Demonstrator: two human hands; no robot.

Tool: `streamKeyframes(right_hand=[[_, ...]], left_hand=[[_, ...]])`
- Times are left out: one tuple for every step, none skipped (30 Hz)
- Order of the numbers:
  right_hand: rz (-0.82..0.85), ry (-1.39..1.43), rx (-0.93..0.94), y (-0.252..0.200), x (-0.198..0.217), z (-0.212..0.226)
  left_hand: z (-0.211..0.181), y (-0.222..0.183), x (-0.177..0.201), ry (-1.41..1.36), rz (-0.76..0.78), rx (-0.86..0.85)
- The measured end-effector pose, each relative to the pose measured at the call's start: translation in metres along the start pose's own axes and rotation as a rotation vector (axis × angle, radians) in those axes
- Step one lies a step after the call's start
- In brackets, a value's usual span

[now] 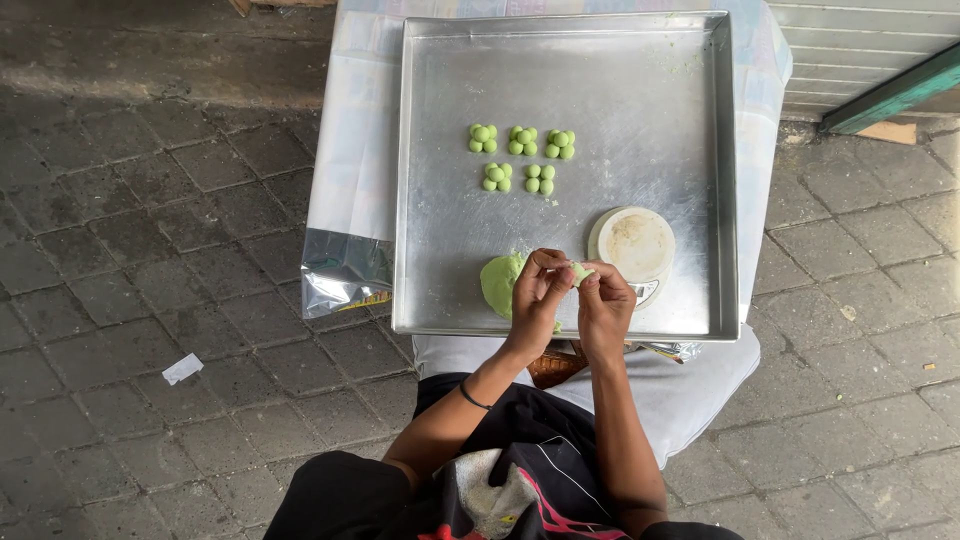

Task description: Weighing small portions of green dough on a digital scale and rolling them into balls to be arranged on a tray.

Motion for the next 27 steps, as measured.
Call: streamKeyframes(right_hand=[[-0.001,0.000,0.000,0.003,-0.006,0.009],[0.047,-0.029,0.034,0.007,-0.015,0.021],[0.094,-0.057,0.067,0.010,-0.024,0.032],[0.094,-0.057,0.065,0.011,-0.027,0.036],[0.127,-0.061,0.063,0.012,-0.032,0.041],[0.161,-0.066,0.061,0.013,-0.038,0.045],[0.159,-0.066,0.060,0.012,-0.030,0.039],[0.151,-0.039,0.033,0.010,-0.021,0.031],[0.143,-0.012,0.007,0.008,-0.013,0.022],[0.141,-0.012,0.006,0.007,-0.008,0.018],[0.106,0.040,-0.030,0.006,-0.002,0.011],[0.071,0.093,-0.066,0.005,0.004,0.003],[0.071,0.094,-0.067,0.007,0.002,0.007],[0.086,0.222,-0.136,0.007,-0.003,0.007],[0.099,0.350,-0.203,0.008,-0.008,0.007],[0.097,0.350,-0.202,0.007,0.000,0.001],[0.058,0.358,-0.219,0.005,0.009,-0.008],[0.020,0.365,-0.235,0.003,0.019,-0.016],[0.018,0.365,-0.237,0.003,0.018,-0.017],[-0.009,0.320,-0.232,0.002,0.019,-0.018],[-0.035,0.275,-0.225,0.003,0.020,-0.020],[-0.035,0.276,-0.227,0.001,0.013,-0.013],[-0.037,0.173,-0.180,0.001,0.009,-0.004],[-0.040,0.071,-0.134,0.000,0.004,0.006],[-0.041,0.071,-0.134,0.002,-0.006,0.018],[0.005,0.052,-0.097,0.004,-0.019,0.033],[0.051,0.032,-0.062,0.005,-0.032,0.048]], left_hand=[[0.005,0.001,0.001,0.000,0.001,0.000],[0.013,0.002,0.003,-0.063,0.003,0.063],[0.022,0.002,0.005,-0.125,0.004,0.126],[0.023,0.003,0.007,-0.124,0.003,0.127],[0.025,0.005,0.009,-0.117,0.006,0.140],[0.027,0.006,0.011,-0.111,0.009,0.152],[0.029,0.008,0.013,-0.110,0.009,0.154],[0.030,0.009,0.014,-0.070,0.030,0.144],[0.031,0.010,0.015,-0.029,0.051,0.133],[0.027,0.010,0.016,-0.028,0.051,0.135],[0.019,0.011,0.013,0.076,0.088,0.070],[0.012,0.011,0.010,0.180,0.126,0.005],[0.010,0.010,0.012,0.181,0.125,0.006],[0.001,0.007,0.010,0.255,0.149,-0.104],[-0.007,0.004,0.008,0.328,0.177,-0.215],[-0.005,0.003,0.009,0.328,0.178,-0.214],[-0.009,-0.002,0.006,0.421,0.197,-0.335],[-0.012,-0.008,0.004,0.513,0.215,-0.455],[-0.008,-0.008,0.004,0.513,0.215,-0.452],[-0.006,-0.009,0.006,0.551,0.159,-0.479],[-0.005,-0.009,0.008,0.588,0.103,-0.507],[-0.008,-0.009,0.005,0.589,0.102,-0.506],[-0.014,-0.009,0.006,0.579,0.048,-0.514],[-0.020,-0.009,0.007,0.569,-0.006,-0.520],[-0.026,-0.008,0.004,0.570,-0.006,-0.520],[-0.032,-0.007,0.005,0.558,-0.050,-0.513],[-0.037,-0.007,0.006,0.545,-0.096,-0.505]])
Point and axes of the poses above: each hand's wrist, its own y-axis towards the middle knuckle, its own x-axis out of the back of the hand, z = x × y, the point moved 7 cm from there along y, towards the middle knuckle, and after that the axes turned 9 degrees about x, right-handed, at the moved point
